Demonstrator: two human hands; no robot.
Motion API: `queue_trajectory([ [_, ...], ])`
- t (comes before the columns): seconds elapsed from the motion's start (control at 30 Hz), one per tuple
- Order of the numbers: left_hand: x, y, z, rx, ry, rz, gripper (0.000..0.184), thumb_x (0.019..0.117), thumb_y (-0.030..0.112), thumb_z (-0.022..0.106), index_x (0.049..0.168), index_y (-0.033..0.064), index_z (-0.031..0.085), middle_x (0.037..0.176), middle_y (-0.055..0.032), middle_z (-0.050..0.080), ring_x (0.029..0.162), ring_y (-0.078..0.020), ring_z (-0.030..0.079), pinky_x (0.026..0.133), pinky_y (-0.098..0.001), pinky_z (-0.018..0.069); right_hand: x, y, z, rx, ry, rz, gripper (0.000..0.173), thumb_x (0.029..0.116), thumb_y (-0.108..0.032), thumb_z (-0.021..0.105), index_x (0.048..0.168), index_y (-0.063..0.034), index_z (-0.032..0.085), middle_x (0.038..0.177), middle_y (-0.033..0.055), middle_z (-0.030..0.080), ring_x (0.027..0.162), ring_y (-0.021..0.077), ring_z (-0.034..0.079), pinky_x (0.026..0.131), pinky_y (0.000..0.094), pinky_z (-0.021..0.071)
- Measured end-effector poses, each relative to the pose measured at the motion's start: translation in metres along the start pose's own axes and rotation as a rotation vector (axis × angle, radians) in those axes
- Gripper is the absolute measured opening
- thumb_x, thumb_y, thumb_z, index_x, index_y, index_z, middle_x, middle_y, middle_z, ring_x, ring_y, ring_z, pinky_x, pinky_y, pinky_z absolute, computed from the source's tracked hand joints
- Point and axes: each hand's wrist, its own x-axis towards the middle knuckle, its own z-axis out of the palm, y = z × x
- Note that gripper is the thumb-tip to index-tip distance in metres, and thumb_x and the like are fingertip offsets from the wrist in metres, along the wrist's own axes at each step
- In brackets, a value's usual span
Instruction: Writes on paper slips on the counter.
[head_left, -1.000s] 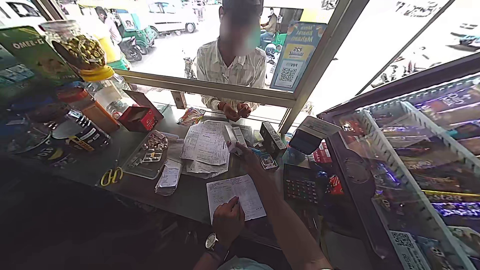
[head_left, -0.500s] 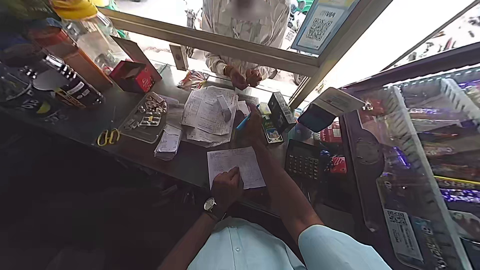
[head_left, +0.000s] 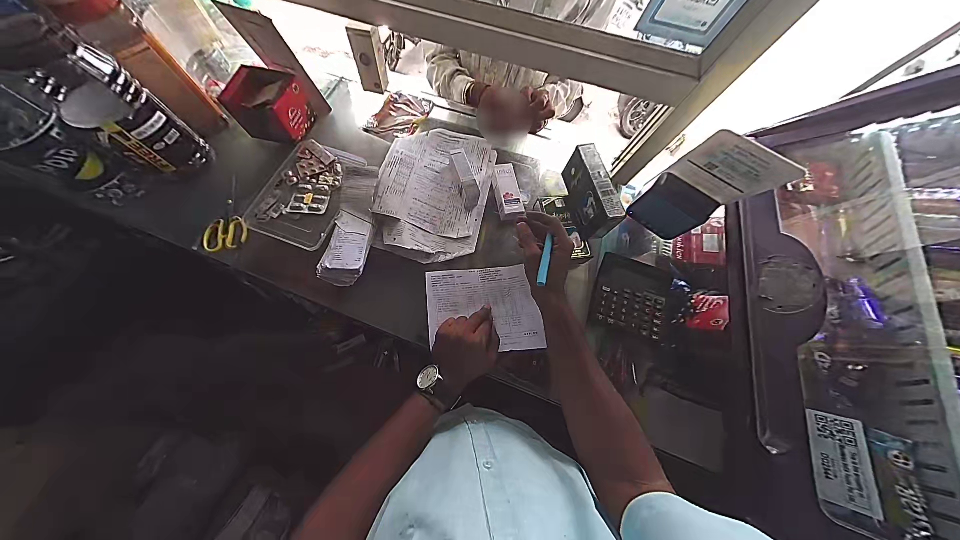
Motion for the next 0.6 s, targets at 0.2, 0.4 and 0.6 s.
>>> queue_trajectory([
  [0.2,0.001,0.001,-0.001,-0.012,-0.019,-0.009,0.025,0.0905,0.022,0.059,0.089,0.0114,0.082,0.116,-0.0005,0.077,0.065,-0.0166,0.069,0.057,-0.0338,0.0514,-0.004,0.023,0.010,0.013,-0.021,0.015,0.024,0.1028,-0.019,0.063,0.124,-0.0089,0.065,0.105,0.0081,0.073,0.080,0.0142,0.070,0.068,0.0313,0.0586],
  [0.4,0.001,0.001,-0.002,-0.007,-0.024,-0.013,0.024,0.0899,0.021,0.060,0.090,0.0115,0.082,0.115,-0.0005,0.078,0.064,-0.0163,0.068,0.056,-0.0335,0.0515,-0.004,0.037,0.017,-0.090,-0.053,0.040,0.022,0.1006,-0.016,0.066,0.121,-0.0065,0.067,0.097,0.0094,0.073,0.071,0.0142,0.067,0.064,0.0319,0.0561],
  [0.6,0.002,0.001,-0.003,-0.007,-0.032,-0.012,0.026,0.0906,0.022,0.058,0.093,0.0116,0.082,0.116,-0.0004,0.077,0.064,-0.0160,0.068,0.056,-0.0333,0.0516,-0.002,0.038,0.019,-0.131,-0.052,-0.007,0.022,0.0991,-0.014,0.067,0.119,-0.0050,0.069,0.091,0.0090,0.074,0.065,0.0133,0.064,0.060,0.0322,0.0541],
])
